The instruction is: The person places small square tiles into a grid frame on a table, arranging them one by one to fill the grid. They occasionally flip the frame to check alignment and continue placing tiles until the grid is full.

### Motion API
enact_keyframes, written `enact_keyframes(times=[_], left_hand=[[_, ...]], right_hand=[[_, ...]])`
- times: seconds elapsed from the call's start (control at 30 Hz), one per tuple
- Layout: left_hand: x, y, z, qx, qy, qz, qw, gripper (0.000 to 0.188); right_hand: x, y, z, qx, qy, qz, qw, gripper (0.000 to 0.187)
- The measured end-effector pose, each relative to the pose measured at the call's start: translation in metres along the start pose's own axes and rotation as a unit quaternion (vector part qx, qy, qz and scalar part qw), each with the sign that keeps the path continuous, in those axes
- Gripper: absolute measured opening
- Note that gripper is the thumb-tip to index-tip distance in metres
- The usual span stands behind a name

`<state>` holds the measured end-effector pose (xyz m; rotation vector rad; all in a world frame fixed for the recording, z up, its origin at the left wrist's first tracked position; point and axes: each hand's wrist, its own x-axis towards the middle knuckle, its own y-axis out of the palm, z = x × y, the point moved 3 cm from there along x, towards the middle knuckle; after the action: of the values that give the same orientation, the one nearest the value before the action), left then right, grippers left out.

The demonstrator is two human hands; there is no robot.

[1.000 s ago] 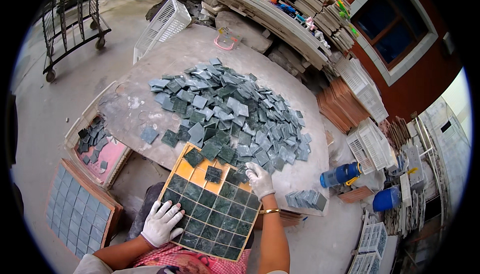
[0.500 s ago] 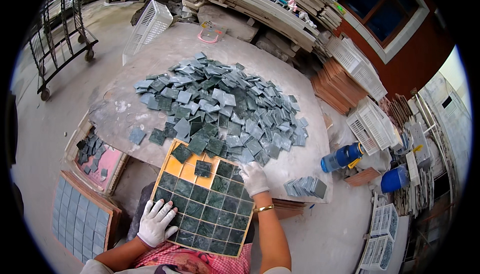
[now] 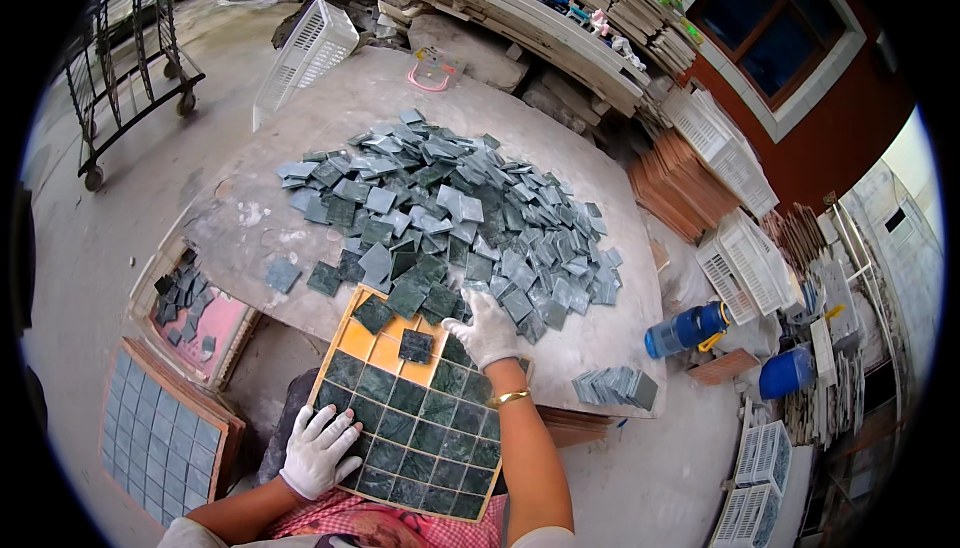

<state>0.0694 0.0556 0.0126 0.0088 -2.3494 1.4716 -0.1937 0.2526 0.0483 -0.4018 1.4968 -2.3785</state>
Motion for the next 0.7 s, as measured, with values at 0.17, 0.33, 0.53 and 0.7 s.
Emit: enact_keyframes(times=[0.17, 0.33, 0.53, 0.7], left_hand=[[0.062, -0.009, 0.015, -0.08, -0.022, -0.08, 0.993, 0.042], [0.149, 0.014, 0.045, 0.033, -0.11, -0.149, 0.982, 0.07], [0.164, 0.021, 0.07, 0.001, -0.106, -0.054, 0.993, 0.053], [0.14, 0.003, 0.097, -0.128, 0.053, 0.01, 0.99, 0.057]], right_hand=[[0.026, 0.018, 0.014, -0.037, 0.02, 0.07, 0.997, 0.066], [0.016, 0.006, 0.018, -0.033, -0.021, -0.055, 0.998, 0.034], [-0.007, 0.013, 0.031, 0.031, -0.065, -0.102, 0.992, 0.023], [-0.018, 0.03, 0.064, 0.292, 0.032, -0.01, 0.956, 0.028]])
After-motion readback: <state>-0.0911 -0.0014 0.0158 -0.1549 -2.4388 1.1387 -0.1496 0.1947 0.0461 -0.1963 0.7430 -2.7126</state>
